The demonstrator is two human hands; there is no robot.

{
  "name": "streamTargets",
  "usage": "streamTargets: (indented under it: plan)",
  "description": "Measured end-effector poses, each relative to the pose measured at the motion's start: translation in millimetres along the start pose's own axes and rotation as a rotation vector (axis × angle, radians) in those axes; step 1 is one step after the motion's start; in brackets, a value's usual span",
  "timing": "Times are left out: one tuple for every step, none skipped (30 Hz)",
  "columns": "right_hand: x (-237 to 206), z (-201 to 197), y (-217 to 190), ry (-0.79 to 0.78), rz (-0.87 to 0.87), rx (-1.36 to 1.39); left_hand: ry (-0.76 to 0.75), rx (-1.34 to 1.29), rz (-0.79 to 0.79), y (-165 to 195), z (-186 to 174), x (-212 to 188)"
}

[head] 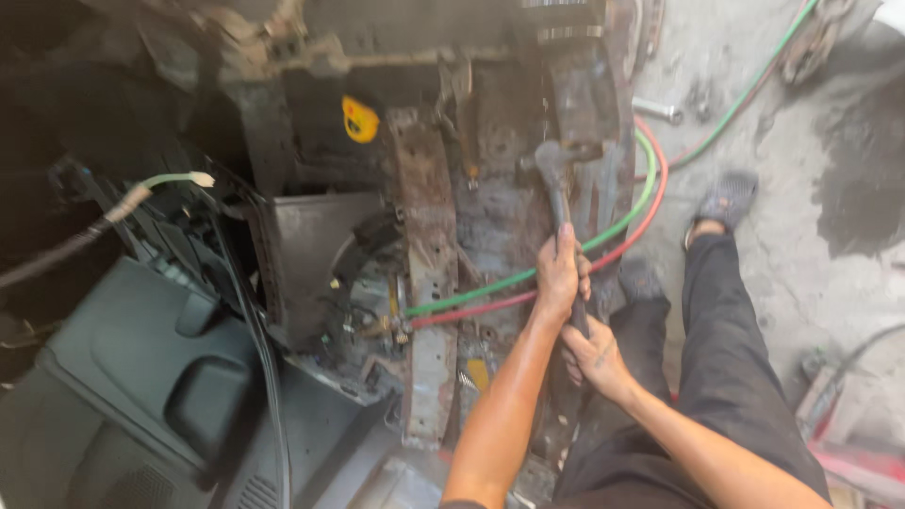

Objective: The person works on a damaged car front body panel in a workshop. They hammer and pry on the rusted panel with a hammer and bar, then heat the metal with an oxy-fuel torch and hammer the heated area, repeatedly working the panel from different angles.

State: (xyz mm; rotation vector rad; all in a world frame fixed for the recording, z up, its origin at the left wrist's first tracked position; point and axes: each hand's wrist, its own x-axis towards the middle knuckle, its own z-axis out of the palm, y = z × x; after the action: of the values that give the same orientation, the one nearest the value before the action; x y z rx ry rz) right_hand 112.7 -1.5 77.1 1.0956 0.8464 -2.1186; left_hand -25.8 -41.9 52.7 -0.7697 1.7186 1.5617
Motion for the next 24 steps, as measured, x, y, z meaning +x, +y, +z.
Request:
streamTargets:
  plan:
    - [-3,0,5,0.004,0.014,0.002,0.000,-0.006,-0.014,-3,-3,-5]
    - [-6,1,9,0.004,0.013,0.003,-0.006,-0.011,-0.014,-6,-5,-11]
    - [-14,2,15,0.018,0.032,-0.002,-0.016,-0.010,-0.014,-9,-7,-19]
    - [-21,3,19,0.029,0.048,-0.004,-0.007,-0.012,-0.028,-11,-8,-26]
    - [-27,3,22,0.038,0.063,-0.004,0.004,-0.011,-0.040,-13,-8,-35]
    - [-31,4,23,0.037,0.041,-0.024,0.018,-0.007,-0.055,-14,-7,-39]
    - [-31,5,21,0.035,0.009,-0.045,0.039,0.014,-0.073,-12,-5,-40]
    - [-29,6,19,0.031,-0.046,-0.067,0.051,0.038,-0.071,-9,-3,-40]
    - [-18,8,12,0.049,-0.033,-0.047,0.069,0.064,-0.076,-3,-1,-33]
    - [-9,12,8,0.069,-0.001,-0.024,0.059,0.085,-0.053,3,-1,-26]
    - [9,15,-2,0.089,0.001,-0.009,0.034,0.100,-0.004,14,0,-7]
    - [19,15,-8,0.100,-0.019,-0.031,0.025,0.111,0.028,23,2,5]
    - [23,23,-7,0.109,-0.013,-0.031,0.023,0.126,0.009,26,-1,3]
    - [33,35,-7,0.116,-0.045,-0.011,0.000,0.163,0.020,32,-5,8]
    - [38,35,-9,0.084,-0.085,0.012,-0.015,0.162,0.028,35,-3,11]
    - [38,37,-6,0.043,-0.065,0.003,0.015,0.139,0.053,36,-4,10]
    - [35,35,-3,0.029,-0.036,0.004,0.025,0.120,0.056,36,-3,9]
    - [30,35,1,0.062,0.014,0.010,-0.018,0.127,0.099,35,-4,8]
    - [30,32,2,0.093,0.023,0.007,-0.031,0.114,0.098,34,-2,7]
    - [29,28,3,0.104,0.053,-0.012,-0.012,0.091,0.092,33,-1,8]
    - [27,26,4,0.083,0.035,-0.018,0.036,0.075,0.051,31,0,7]
    - [27,23,5,0.064,0.036,-0.008,0.059,0.075,0.021,30,0,7]
    - [28,21,4,0.053,0.015,0.011,0.063,0.083,0.006,29,1,9]
    - [30,20,3,0.073,0.036,0.000,0.053,0.096,0.011,28,1,10]
